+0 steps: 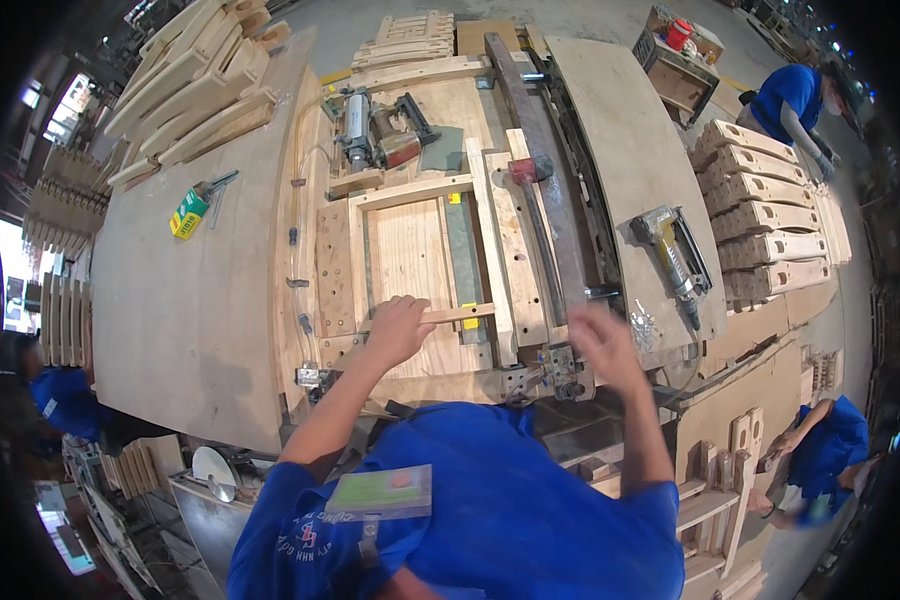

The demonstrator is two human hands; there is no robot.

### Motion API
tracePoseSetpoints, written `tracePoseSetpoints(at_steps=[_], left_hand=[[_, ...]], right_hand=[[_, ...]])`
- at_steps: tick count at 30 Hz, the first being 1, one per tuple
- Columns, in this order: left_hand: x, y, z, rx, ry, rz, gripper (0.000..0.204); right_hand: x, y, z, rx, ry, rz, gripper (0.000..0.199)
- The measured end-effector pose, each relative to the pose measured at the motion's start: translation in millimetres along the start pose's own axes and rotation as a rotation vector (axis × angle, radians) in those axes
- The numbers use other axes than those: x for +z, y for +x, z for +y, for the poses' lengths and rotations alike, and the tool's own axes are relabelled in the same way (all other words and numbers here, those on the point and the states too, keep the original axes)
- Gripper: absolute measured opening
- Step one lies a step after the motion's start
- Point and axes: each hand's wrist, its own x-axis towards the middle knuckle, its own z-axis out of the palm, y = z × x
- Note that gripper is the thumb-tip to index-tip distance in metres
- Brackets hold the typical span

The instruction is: The person assembles wooden frames by placing pieces into a jig, aligning them, and using a nail gun to fasten joints. They repeatedly pick up frames, position them, and secure them before moving to the next unit.

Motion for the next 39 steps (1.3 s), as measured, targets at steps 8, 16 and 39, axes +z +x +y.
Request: tracePoseSetpoints(at_steps=[8, 16, 39], left_hand=[[4.1, 28.1, 8.2, -0.022, 0.067, -0.288, 0.035], [-5.8, 41.7, -3.3, 0.099, -0.02, -0.458, 0.04], [0.9, 42.6, -25.5, 0.244, -0.101, -0.476, 0.03]], right_hand=[[50.0, -87.5, -9.4, 0.207, 0.312, 0.137, 0.019], [52.5, -79.4, -34.8, 0.116, 0.056, 0.128, 0.018], [145.9, 119.3, 17.4, 0.484, -0.371, 0.065, 0.07]])
